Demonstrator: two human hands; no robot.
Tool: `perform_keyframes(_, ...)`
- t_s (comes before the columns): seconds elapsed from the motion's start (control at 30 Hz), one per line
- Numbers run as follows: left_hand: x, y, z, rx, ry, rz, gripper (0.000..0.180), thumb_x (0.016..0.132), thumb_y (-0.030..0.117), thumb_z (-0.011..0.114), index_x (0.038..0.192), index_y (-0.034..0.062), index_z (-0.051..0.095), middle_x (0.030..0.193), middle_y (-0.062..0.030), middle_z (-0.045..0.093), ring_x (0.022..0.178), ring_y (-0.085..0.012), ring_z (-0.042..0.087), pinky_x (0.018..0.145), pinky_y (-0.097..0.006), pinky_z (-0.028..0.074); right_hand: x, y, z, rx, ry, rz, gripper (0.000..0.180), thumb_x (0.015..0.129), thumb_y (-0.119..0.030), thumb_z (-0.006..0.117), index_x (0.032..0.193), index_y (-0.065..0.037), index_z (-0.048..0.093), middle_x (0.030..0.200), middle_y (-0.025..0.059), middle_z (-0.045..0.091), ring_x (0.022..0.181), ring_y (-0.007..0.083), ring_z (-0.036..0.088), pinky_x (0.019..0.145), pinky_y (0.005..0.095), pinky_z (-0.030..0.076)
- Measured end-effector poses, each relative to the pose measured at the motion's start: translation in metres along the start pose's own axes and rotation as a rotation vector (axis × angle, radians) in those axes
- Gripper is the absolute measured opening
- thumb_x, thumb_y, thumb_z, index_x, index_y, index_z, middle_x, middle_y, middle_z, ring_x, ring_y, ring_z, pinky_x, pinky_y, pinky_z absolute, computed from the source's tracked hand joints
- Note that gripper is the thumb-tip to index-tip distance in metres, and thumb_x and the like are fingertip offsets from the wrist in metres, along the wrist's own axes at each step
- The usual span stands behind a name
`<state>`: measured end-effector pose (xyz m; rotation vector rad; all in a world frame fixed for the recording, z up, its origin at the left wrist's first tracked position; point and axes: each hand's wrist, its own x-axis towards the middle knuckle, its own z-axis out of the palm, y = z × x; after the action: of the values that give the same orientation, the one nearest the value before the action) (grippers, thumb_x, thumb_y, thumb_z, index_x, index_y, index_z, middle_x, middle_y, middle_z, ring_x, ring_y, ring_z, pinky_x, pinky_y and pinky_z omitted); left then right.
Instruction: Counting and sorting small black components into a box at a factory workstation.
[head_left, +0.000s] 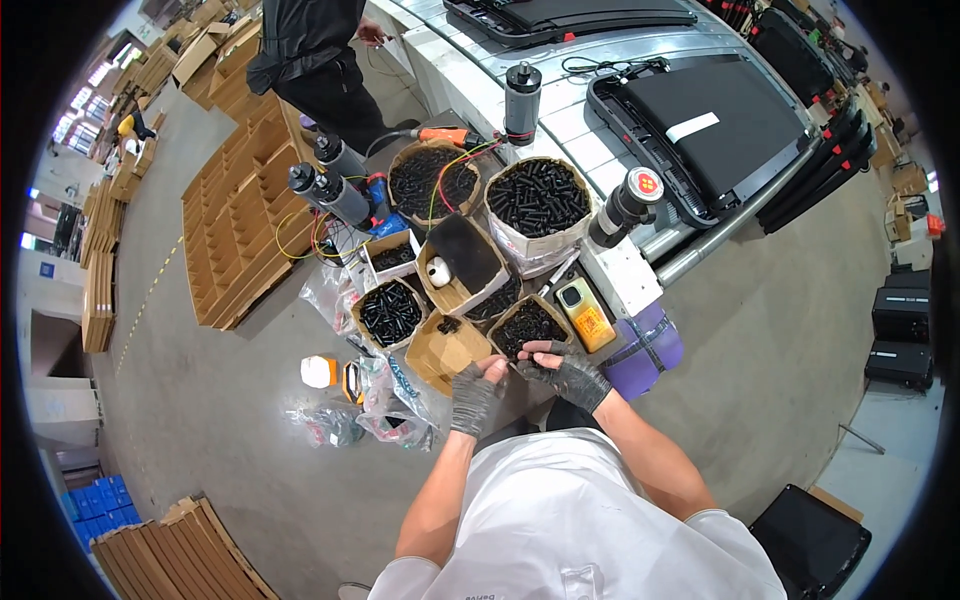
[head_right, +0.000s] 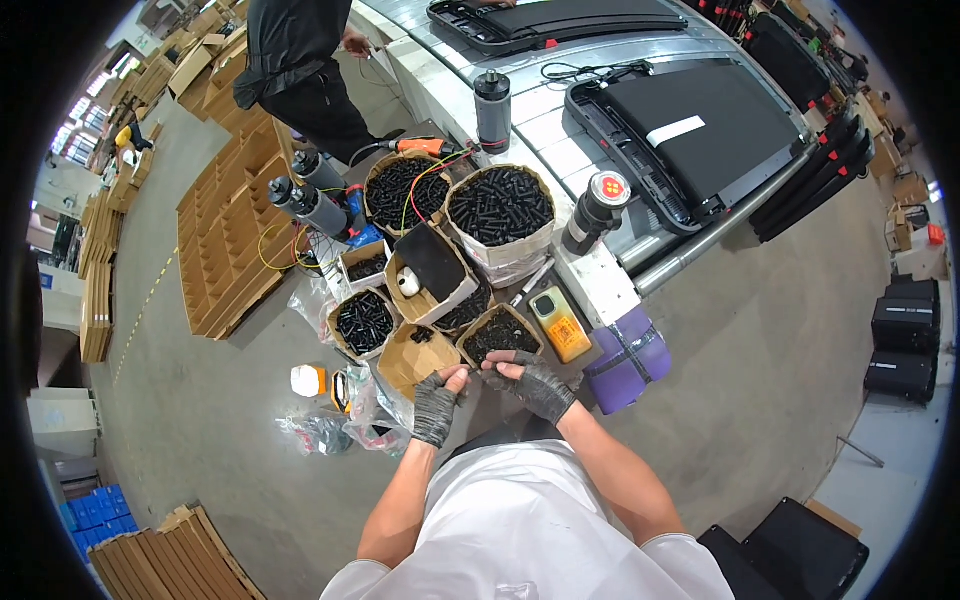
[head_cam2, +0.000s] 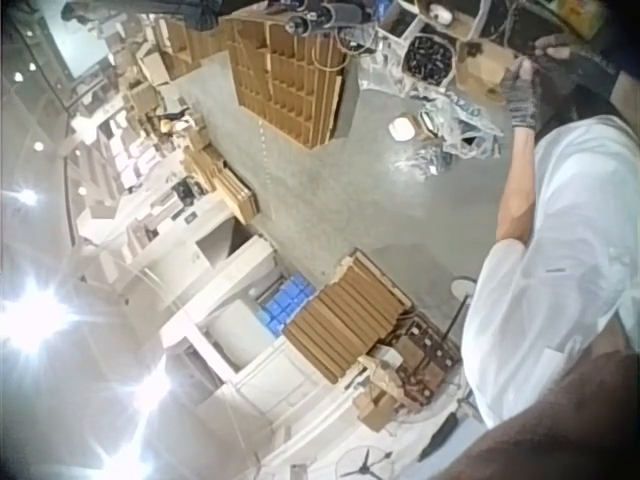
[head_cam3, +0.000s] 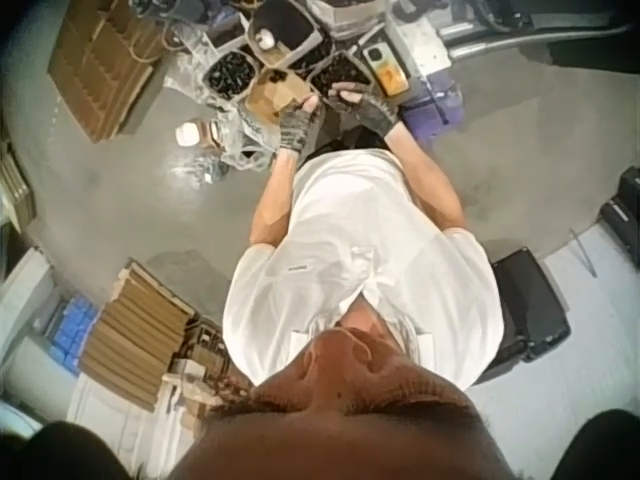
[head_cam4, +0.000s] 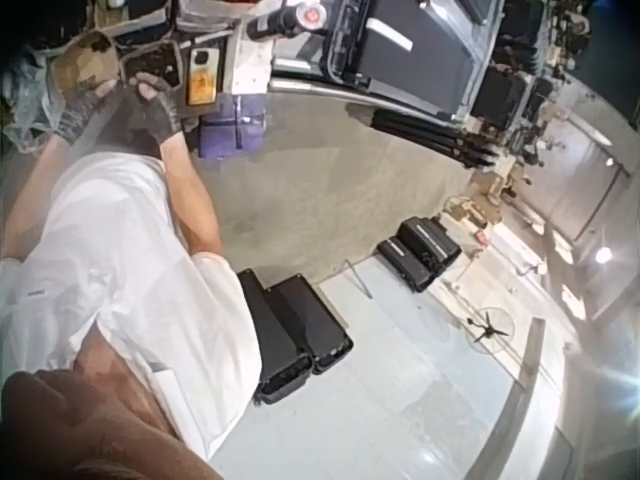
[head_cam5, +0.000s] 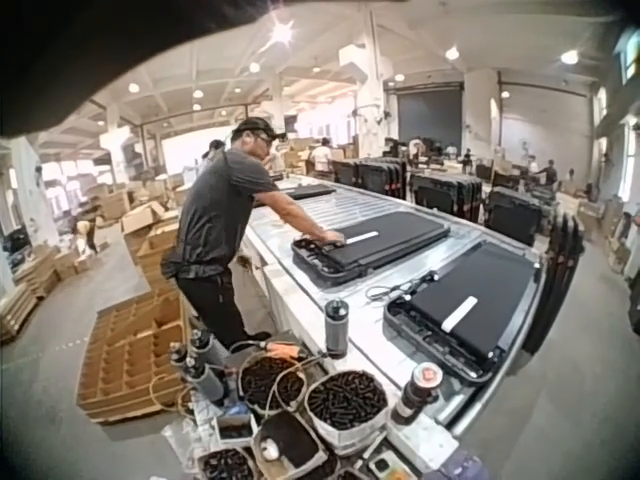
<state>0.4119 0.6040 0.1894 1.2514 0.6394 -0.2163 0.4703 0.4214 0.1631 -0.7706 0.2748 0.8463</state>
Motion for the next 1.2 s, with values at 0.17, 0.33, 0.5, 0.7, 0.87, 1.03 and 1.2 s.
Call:
perform_keyframes(0.17, 0.002, -0.01, -0.003, -0.223, -0.073, 0.011, 0.023, 0.09, 0.019, 0.063, 0.104, -0.0003, 0.065, 0.083, -0.004, 0.066, 0.068, -0.01, 0.057, 0.061, -0.023, 0.047, -0.003, -0.002, 0.004, -0.191, 0.091, -0.033, 0.028, 0.091, -0.008, 0.056, 0.117, 0.002, 0.057, 0.106, 0.012, 0.064, 0.097, 0.0177, 0.062, 0.088, 0.0285, 0.05)
perform_keyframes(0.33, 0.005, -0.016, -0.003, -0.056, -0.105, -0.038, 0.023, 0.09, 0.017, 0.062, 0.106, -0.0004, 0.064, 0.084, -0.0049, 0.066, 0.069, -0.0102, 0.058, 0.061, -0.023, 0.047, -0.005, -0.004, 0.008, -0.439, 0.011, -0.054, 0.026, 0.091, -0.012, 0.057, 0.115, 0.0, 0.059, 0.095, 0.006, 0.067, 0.087, 0.0131, 0.061, 0.08, 0.026, 0.049)
perform_keyframes(0.5, 0.002, -0.02, -0.003, 0.176, -0.142, 0.115, 0.027, 0.09, 0.012, 0.059, 0.114, -0.0006, 0.06, 0.097, -0.0081, 0.066, 0.086, -0.0136, 0.06, 0.073, -0.026, 0.049, -0.006, 0.0, 0.014, -0.664, 0.085, -0.106, 0.025, 0.091, -0.018, 0.06, 0.109, -0.001, 0.062, 0.091, 0.0043, 0.067, 0.084, 0.0111, 0.061, 0.076, 0.0254, 0.049)
perform_keyframes(0.7, 0.01, -0.053, -0.039, 0.461, -0.151, 0.366, 0.046, 0.083, -0.001, 0.059, 0.128, -0.0001, 0.05, 0.11, -0.0136, 0.062, 0.101, -0.0191, 0.06, 0.086, -0.031, 0.049, -0.009, -0.007, 0.014, -0.657, 0.135, -0.105, 0.021, 0.092, -0.02, 0.059, 0.104, -0.003, 0.064, 0.089, 0.0024, 0.064, 0.084, 0.0102, 0.06, 0.076, 0.0252, 0.048)
perform_keyframes(0.87, 0.014, -0.049, -0.037, 0.305, -0.169, 0.144, 0.05, 0.087, 0.001, 0.056, 0.135, -0.0012, 0.041, 0.108, -0.0106, 0.063, 0.095, -0.0126, 0.059, 0.081, -0.027, 0.048, -0.011, -0.006, 0.013, -0.652, 0.115, -0.08, 0.024, 0.091, -0.021, 0.061, 0.106, -0.002, 0.063, 0.088, 0.0031, 0.065, 0.08, 0.0102, 0.06, 0.074, 0.0253, 0.049)
perform_keyframes(1.03, 0.019, -0.057, -0.027, 0.364, -0.083, 0.266, 0.043, 0.089, 0.007, 0.06, 0.129, -0.0039, 0.047, 0.091, -0.0101, 0.067, 0.081, -0.0142, 0.063, 0.072, -0.025, 0.05, -0.01, 0.001, 0.012, -0.746, 0.079, -0.077, 0.022, 0.091, -0.02, 0.06, 0.104, -0.003, 0.063, 0.088, 0.0021, 0.064, 0.082, 0.0098, 0.059, 0.076, 0.0251, 0.048)
perform_keyframes(1.2, 0.006, -0.036, -0.006, -0.09, -0.08, -0.043, 0.036, 0.089, 0.012, 0.062, 0.121, -0.0027, 0.054, 0.093, -0.0094, 0.066, 0.082, -0.014, 0.062, 0.074, -0.026, 0.049, -0.011, 0.001, 0.014, -0.76, 0.081, -0.087, 0.02, 0.091, -0.019, 0.06, 0.103, -0.003, 0.064, 0.089, 0.002, 0.064, 0.086, 0.01, 0.059, 0.078, 0.0255, 0.047)
